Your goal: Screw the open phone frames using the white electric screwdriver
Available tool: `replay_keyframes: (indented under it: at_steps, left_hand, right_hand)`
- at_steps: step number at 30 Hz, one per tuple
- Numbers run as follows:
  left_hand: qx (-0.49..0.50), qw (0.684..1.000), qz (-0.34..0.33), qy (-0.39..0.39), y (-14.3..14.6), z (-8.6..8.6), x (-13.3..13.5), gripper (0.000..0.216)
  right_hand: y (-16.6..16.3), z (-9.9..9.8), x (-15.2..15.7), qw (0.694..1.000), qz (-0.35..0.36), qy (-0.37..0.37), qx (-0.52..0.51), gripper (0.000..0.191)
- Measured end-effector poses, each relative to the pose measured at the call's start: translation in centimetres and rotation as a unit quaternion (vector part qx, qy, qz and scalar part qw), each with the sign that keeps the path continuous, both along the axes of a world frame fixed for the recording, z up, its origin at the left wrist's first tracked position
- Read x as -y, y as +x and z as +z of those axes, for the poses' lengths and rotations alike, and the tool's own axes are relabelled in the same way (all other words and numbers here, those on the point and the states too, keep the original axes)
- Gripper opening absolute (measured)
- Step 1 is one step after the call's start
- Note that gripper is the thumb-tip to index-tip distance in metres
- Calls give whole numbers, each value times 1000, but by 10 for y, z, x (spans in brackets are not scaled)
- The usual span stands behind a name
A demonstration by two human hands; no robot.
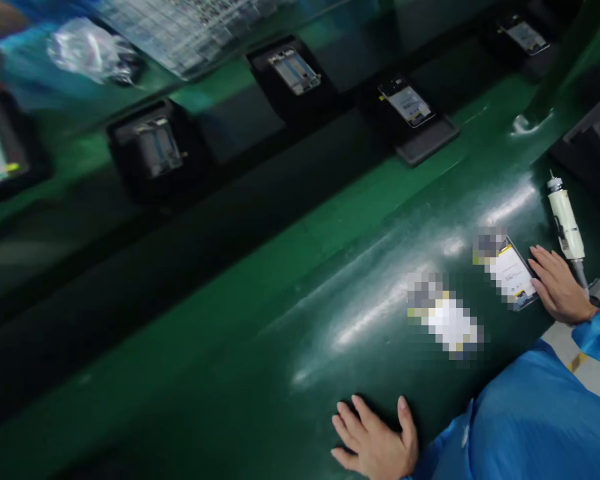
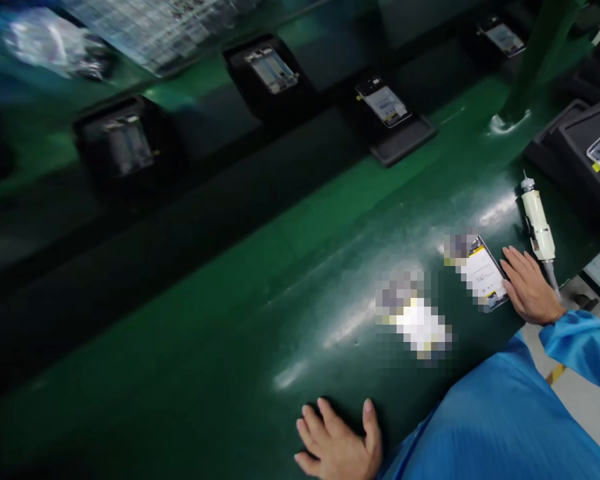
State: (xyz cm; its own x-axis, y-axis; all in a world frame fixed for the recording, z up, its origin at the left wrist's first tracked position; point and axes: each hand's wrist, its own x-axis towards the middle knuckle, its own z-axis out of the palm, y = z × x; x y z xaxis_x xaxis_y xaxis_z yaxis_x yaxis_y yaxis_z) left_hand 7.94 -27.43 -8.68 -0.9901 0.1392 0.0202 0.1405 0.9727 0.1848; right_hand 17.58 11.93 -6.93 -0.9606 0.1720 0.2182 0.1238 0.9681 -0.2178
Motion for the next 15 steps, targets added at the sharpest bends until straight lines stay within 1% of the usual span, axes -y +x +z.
replay_keyframes:
  at_steps: [4, 6, 8, 10, 11, 12, 13, 15]
  left_hand:
    - [-12, 1000, -4, 21, 1, -6, 9, 66]
    - [13, 999, -15, 35, 2, -7, 13, 58]
    - [29, 998, -15, 61, 3, -8, 15, 51]
    - [17, 995, 2, 95, 5, -11, 16, 46]
    - [0, 993, 11, 116, 7, -12, 17, 44]
    - [-23, 990, 19, 138, 8, -13, 18, 42]
    - [-48, 986, 22, 159, 11, -15, 19, 40]
    - [-98, 976, 17, 193, 17, -16, 22, 38]
  right_hand:
    - [4, -4, 10, 993, 4, -68, -93, 57]
    - [9, 1, 12, 985, 7, -102, -141, 57]
    - [16, 10, 0, 975, 22, -101, -197, 58]
    - [21, 19, -32, 967, 48, -45, -246, 58]
    - [20, 21, -55, 967, 72, -8, -245, 56]
    - [18, 21, -80, 964, 109, 32, -239, 52]
    - [13, 20, -106, 964, 158, 64, -203, 49]
    - [-4, 11, -152, 941, 273, 113, -165, 50]
